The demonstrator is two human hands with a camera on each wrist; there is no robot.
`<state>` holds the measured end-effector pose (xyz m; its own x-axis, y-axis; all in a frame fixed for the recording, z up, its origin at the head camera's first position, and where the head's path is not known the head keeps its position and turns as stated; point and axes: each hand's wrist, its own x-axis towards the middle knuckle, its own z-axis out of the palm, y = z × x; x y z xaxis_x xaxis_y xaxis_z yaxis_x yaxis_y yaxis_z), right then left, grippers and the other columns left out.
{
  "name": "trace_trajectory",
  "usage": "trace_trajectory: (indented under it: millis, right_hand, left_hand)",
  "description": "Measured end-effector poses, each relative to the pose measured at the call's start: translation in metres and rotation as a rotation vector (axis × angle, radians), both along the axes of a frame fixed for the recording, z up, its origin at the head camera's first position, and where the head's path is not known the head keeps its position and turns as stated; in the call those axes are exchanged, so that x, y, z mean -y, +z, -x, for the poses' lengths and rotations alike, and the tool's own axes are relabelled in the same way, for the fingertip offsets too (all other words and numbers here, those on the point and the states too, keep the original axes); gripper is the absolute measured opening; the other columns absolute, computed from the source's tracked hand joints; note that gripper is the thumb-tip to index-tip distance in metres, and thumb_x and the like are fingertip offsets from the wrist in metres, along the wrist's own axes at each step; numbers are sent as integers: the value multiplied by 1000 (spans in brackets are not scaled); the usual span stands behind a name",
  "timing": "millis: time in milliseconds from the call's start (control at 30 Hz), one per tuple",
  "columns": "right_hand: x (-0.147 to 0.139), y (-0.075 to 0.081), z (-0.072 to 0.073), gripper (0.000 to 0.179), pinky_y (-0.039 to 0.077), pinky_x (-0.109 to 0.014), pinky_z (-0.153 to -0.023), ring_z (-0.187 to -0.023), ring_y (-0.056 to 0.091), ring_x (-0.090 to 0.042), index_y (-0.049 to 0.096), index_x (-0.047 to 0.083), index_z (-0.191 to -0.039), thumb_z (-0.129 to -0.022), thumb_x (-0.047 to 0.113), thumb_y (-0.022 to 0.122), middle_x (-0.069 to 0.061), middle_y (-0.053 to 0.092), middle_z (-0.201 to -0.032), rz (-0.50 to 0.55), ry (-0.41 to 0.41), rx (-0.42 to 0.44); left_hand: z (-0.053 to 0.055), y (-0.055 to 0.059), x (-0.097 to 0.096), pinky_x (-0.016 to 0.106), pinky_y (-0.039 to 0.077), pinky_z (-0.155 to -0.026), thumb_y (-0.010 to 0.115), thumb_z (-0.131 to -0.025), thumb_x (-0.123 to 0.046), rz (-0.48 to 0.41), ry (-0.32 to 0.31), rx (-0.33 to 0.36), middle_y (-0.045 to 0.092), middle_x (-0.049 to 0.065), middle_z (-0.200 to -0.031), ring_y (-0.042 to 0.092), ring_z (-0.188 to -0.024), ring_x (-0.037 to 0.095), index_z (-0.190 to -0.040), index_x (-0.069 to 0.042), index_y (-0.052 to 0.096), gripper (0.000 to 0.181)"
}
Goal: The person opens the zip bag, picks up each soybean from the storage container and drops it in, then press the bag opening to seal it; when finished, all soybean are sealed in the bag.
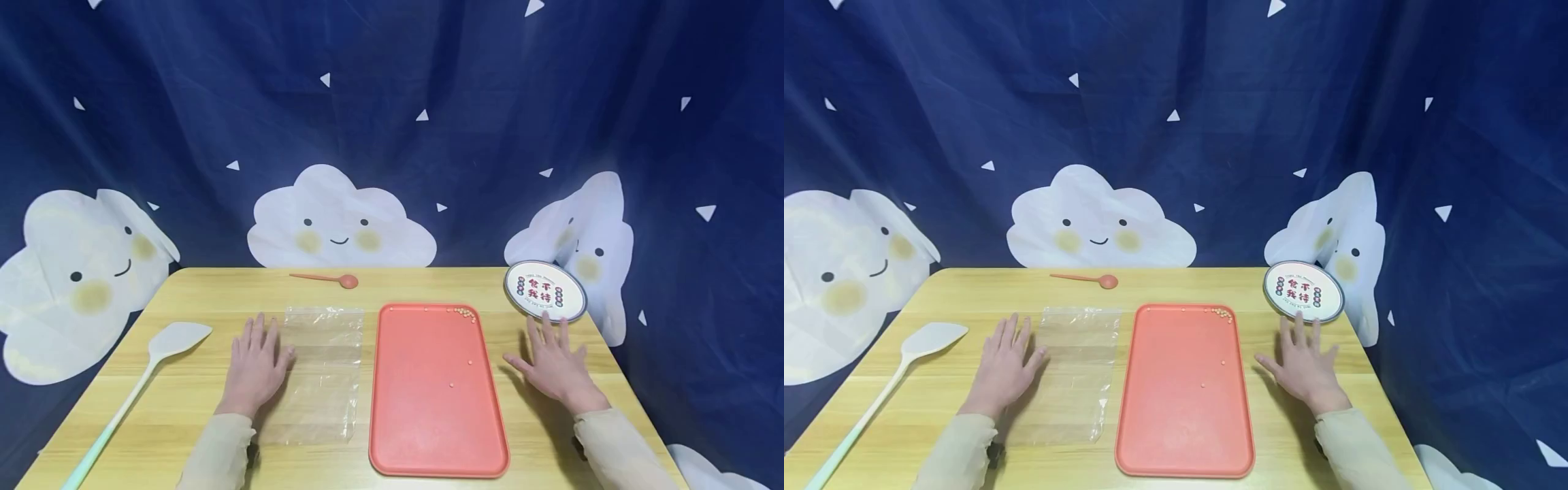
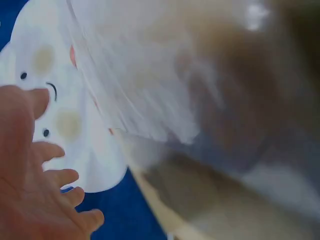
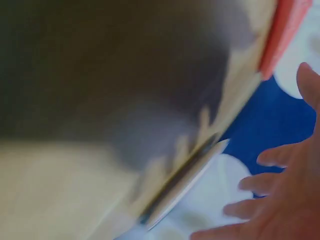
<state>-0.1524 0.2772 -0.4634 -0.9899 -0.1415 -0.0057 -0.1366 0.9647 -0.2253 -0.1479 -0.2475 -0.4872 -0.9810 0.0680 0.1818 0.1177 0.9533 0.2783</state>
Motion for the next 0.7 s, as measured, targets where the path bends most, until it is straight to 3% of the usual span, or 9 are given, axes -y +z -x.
trace_trajectory:
  millis: [100, 200, 300, 400, 567, 700]
  right_hand:
    - [18, 5, 13, 73, 19, -76, -105, -139, 17, -53, 41, -7, -142, -95, 44, 62, -32, 24, -152, 39, 105, -110]
    - [43, 11, 28, 54, 35, -62, -106, -131, 40, -46, 54, -7, -131, -93, 30, 67, -28, 44, -142, 115, 204, -166]
    - [72, 17, 44, 42, 45, -52, -101, -117, 56, -38, 62, -2, -124, -92, 24, 70, -19, 59, -127, 208, 262, -155]
    - [101, 21, 60, 34, 49, -48, -97, -110, 61, -32, 65, 0, -120, -92, 19, 70, -13, 65, -117, 302, 312, -110]
    - [147, 21, 84, 28, 51, -41, -94, -105, 63, -26, 68, 0, -115, -91, 12, 71, -9, 68, -111, 435, 373, -3]
    - [182, 20, 99, 27, 50, -37, -95, -107, 62, -23, 67, 0, -117, -91, 10, 70, -8, 68, -111, 495, 372, 87]
  left_hand:
    - [11, 0, 5, 63, 16, -113, 52, -101, -25, -129, 56, 24, 22, 36, -149, 17, -138, 52, -144, 15, 30, 62]
    - [23, 5, 6, 63, 23, -111, 53, -100, -21, -309, 137, 116, 29, 36, -146, 25, -135, 52, -143, 14, 31, 59]
    - [35, 12, 7, 59, 32, -109, 55, -99, -18, -477, 209, 184, 39, 34, -140, 36, -130, 48, -141, 13, 36, 56]
    - [47, 15, 9, 54, 40, -105, 58, -97, -15, -592, 256, 196, 49, 32, -131, 48, -121, 44, -137, 14, 42, 52]
    - [66, 13, 16, 51, 44, -100, 61, -95, -13, -636, 314, 202, 57, 30, -123, 53, -114, 42, -131, 13, 51, 46]
    - [79, 7, 21, 50, 46, -97, 62, -94, -12, -579, 279, 176, 60, 28, -119, 55, -111, 41, -128, 12, 55, 42]
